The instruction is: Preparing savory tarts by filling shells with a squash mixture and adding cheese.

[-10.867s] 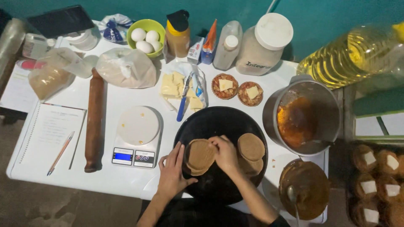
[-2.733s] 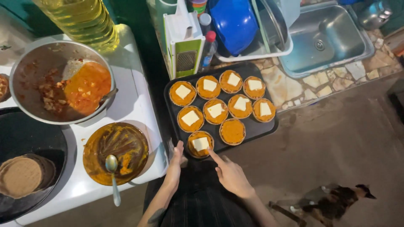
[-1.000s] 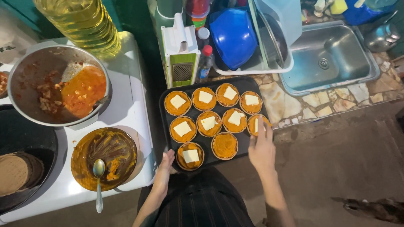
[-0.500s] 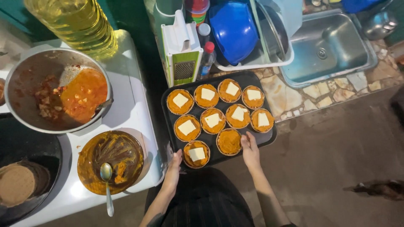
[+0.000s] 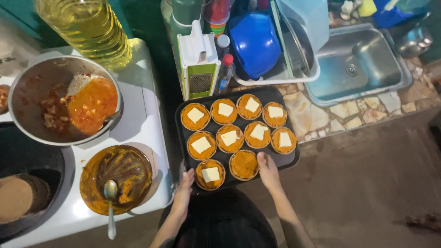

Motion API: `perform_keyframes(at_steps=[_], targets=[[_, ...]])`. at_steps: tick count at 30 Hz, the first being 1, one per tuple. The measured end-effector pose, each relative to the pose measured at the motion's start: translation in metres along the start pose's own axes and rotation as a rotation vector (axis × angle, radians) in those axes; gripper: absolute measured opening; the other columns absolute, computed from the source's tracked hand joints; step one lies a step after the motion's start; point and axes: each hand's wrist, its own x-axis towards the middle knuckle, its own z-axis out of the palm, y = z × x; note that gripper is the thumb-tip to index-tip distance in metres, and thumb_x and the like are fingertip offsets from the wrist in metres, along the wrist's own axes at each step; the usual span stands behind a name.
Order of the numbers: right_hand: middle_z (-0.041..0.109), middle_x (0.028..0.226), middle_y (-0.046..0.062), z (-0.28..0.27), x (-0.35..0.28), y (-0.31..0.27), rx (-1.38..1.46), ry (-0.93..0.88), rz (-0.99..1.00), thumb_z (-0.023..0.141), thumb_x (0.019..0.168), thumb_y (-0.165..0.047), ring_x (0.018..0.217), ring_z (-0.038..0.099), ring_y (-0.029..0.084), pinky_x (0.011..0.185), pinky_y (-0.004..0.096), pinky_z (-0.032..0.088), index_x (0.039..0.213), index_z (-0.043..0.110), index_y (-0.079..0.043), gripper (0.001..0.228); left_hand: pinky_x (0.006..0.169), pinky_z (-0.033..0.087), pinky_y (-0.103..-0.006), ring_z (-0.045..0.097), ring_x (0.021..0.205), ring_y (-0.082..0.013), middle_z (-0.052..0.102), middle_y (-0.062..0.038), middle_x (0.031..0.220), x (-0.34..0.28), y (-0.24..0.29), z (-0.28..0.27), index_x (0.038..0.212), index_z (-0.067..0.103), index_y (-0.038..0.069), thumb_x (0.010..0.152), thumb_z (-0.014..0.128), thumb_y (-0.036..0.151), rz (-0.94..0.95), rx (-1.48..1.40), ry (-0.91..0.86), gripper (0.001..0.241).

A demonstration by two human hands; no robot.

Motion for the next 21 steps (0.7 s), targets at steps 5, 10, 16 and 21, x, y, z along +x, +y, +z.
perform_keyframes(at_steps=[5,10,16,21], targets=[[0.069,0.098,0.009,-0.015,0.022,0.011,-0.159,-0.092,0.137,0.050,0.095,-0.065,0.075,0.065,0.018,0.070,0.032,0.055,0.125,0.067,-0.002,0.071,0.125,0.014,-0.0448,0.029,0.155,-0.0217,0.037,-0.009,0.166,-0.010,-0.004,0.014,0.158,0.035,0.009,0.096,0.026,0.070,0.046,-0.114,0.133,0.087],[0.072,0.091,0.009,-0.030,0.034,0.014,-0.131,-0.266,0.189,0.049,0.095,-0.067,0.074,0.071,0.017,0.069,0.030,0.056,0.120,0.071,0.001,0.075,0.124,0.018,-0.0452,0.033,0.154,-0.0234,0.041,-0.011,0.164,0.000,-0.019,0.022,0.157,0.038,0.007,0.097,0.025,0.071,0.103,-0.133,0.228,0.088],[0.069,0.115,0.014,-0.030,-0.032,-0.114,-0.544,-0.175,-0.411,0.057,0.101,-0.044,0.082,0.073,0.023,0.075,0.033,0.057,0.124,0.068,-0.007,0.044,0.124,0.015,-0.0466,0.032,0.154,-0.0248,0.040,-0.011,0.164,0.007,-0.033,0.032,0.157,0.037,0.008,0.096,0.024,0.070,0.140,-0.165,0.317,0.088],[0.045,0.148,0.016,-0.019,-0.087,-0.179,-0.532,-0.037,-1.054,0.062,0.094,-0.003,0.090,0.067,0.031,0.078,0.038,0.058,0.143,0.058,-0.017,0.051,0.126,0.019,-0.0473,0.031,0.155,-0.0282,0.037,-0.015,0.165,0.021,-0.062,0.030,0.158,0.035,0.006,0.100,0.023,0.069,0.196,-0.191,0.356,0.086]])
